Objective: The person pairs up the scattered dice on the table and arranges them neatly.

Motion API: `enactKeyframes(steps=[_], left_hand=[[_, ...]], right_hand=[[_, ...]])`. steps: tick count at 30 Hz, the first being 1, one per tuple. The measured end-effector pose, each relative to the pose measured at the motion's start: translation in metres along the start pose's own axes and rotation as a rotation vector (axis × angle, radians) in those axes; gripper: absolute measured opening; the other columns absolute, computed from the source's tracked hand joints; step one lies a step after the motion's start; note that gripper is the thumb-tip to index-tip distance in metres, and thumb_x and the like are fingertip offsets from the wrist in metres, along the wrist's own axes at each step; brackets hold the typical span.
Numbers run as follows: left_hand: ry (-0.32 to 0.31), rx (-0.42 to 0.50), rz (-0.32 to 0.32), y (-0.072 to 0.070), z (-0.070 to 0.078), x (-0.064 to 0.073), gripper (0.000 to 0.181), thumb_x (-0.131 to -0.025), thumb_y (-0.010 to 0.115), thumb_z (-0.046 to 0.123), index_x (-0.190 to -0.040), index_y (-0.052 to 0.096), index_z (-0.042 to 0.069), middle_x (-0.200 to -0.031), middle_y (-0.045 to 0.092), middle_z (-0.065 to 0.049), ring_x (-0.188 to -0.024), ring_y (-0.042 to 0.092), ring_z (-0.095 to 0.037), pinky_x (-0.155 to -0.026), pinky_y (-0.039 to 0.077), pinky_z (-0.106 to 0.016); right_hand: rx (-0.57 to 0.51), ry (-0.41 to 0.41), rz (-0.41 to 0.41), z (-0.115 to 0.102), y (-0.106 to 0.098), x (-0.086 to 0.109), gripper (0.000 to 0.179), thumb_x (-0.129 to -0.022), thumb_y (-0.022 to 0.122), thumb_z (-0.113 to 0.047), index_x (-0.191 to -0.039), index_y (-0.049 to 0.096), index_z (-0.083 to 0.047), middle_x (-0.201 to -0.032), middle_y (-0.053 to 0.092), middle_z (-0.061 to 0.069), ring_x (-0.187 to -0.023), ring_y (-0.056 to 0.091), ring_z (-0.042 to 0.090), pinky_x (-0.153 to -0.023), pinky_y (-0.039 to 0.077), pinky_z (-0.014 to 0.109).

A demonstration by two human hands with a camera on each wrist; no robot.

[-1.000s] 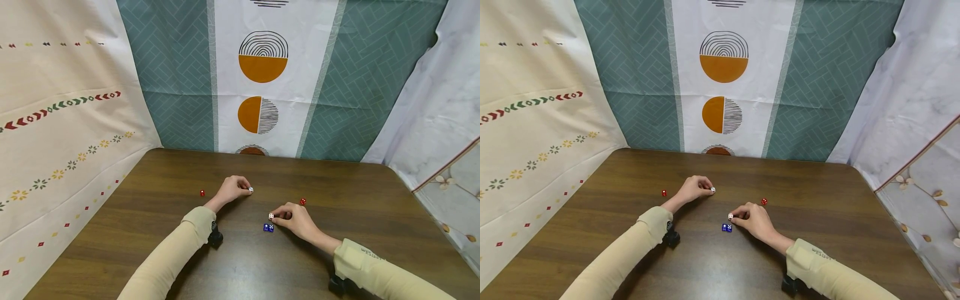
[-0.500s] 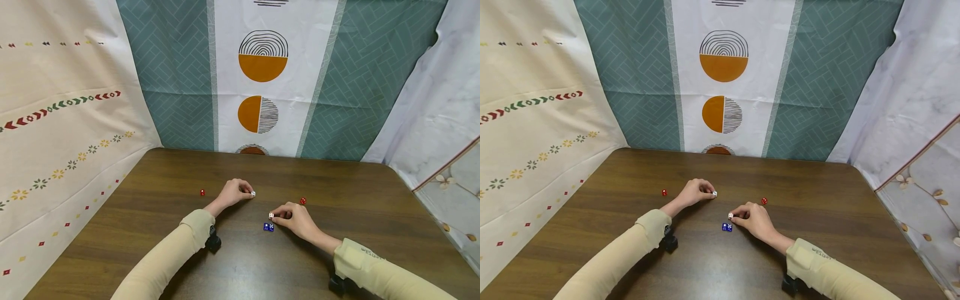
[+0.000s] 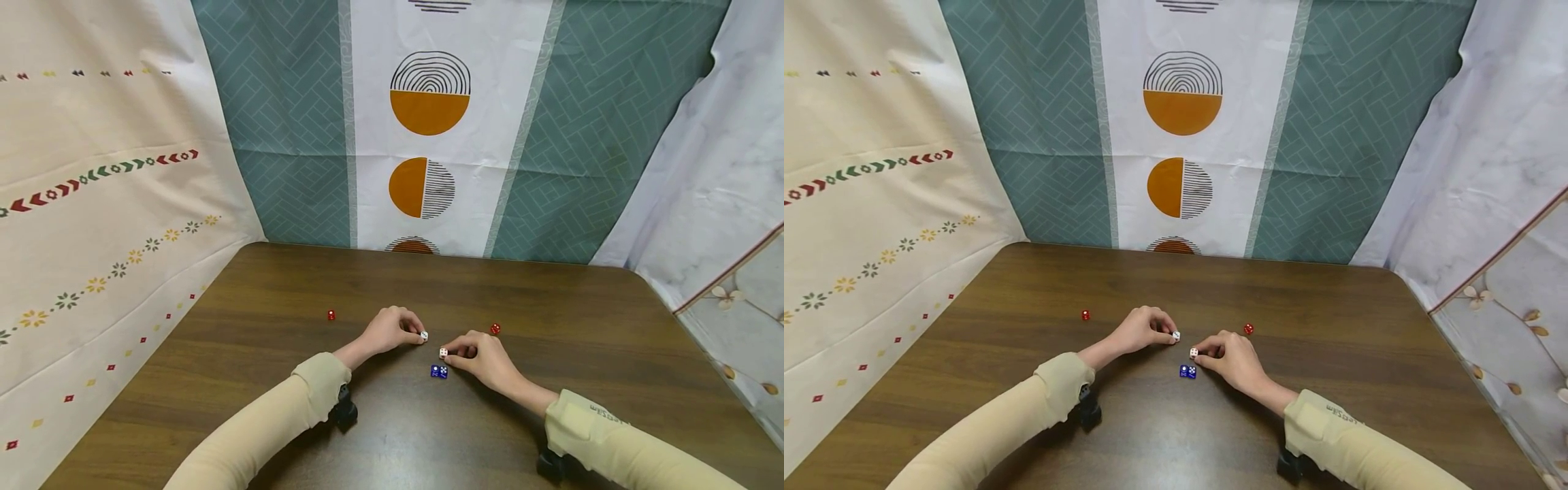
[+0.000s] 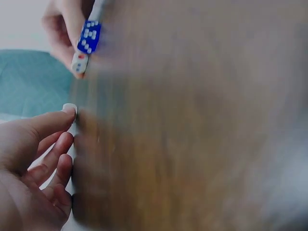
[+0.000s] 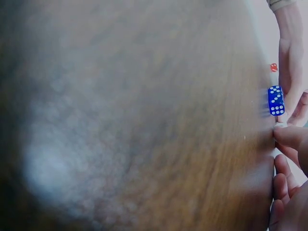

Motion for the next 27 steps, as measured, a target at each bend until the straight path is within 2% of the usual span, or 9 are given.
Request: enactKeyframes(steps=[5, 12, 27], left_hand=[[0.015, 0.001, -0.024, 0.007, 0.009, 0.006, 0.009, -0.083, 0.08, 0.02, -0.089, 0.076, 0.015, -0.085, 0.067, 0.001, -0.073, 0.054, -0.007, -0.064, 0.042, -0.02], [0.01, -0.02, -0.034, 0.015, 0.014, 0.011, 0.008, -0.083, 0.08, 0.022, -0.089, 0.077, 0.019, -0.085, 0.066, 0.005, -0.074, 0.053, -0.005, -0.065, 0.042, -0.02], [0.03, -0.017, -0.023, 0.016, 0.019, 0.013, 0.009, -0.081, 0.082, 0.022, -0.088, 0.078, 0.02, -0.084, 0.067, 0.005, -0.073, 0.053, -0.004, -0.065, 0.041, -0.02]], right_hand=[[-0.007, 0.012, -0.006, 0.001, 0.0, 0.0, 0.013, -0.084, 0.079, -0.022, -0.096, 0.08, -0.025, -0.076, 0.062, -0.009, -0.068, 0.048, 0.001, -0.062, 0.041, 0.019], [-0.005, 0.004, -0.008, 0.0, 0.0, 0.001, 0.012, -0.084, 0.079, -0.023, -0.096, 0.079, -0.024, -0.076, 0.061, -0.008, -0.068, 0.048, 0.002, -0.062, 0.04, 0.02], [0.004, -0.003, -0.007, 0.0, 0.001, 0.0, 0.012, -0.084, 0.079, -0.022, -0.096, 0.079, -0.024, -0.076, 0.06, -0.009, -0.068, 0.047, 0.001, -0.061, 0.04, 0.02]])
Point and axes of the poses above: each hand's wrist, its own x-axis away from the middle knuckle, its own y-axis out of the palm, z = x × y, the point moved 10 cm from there along -x, towards the middle knuckle
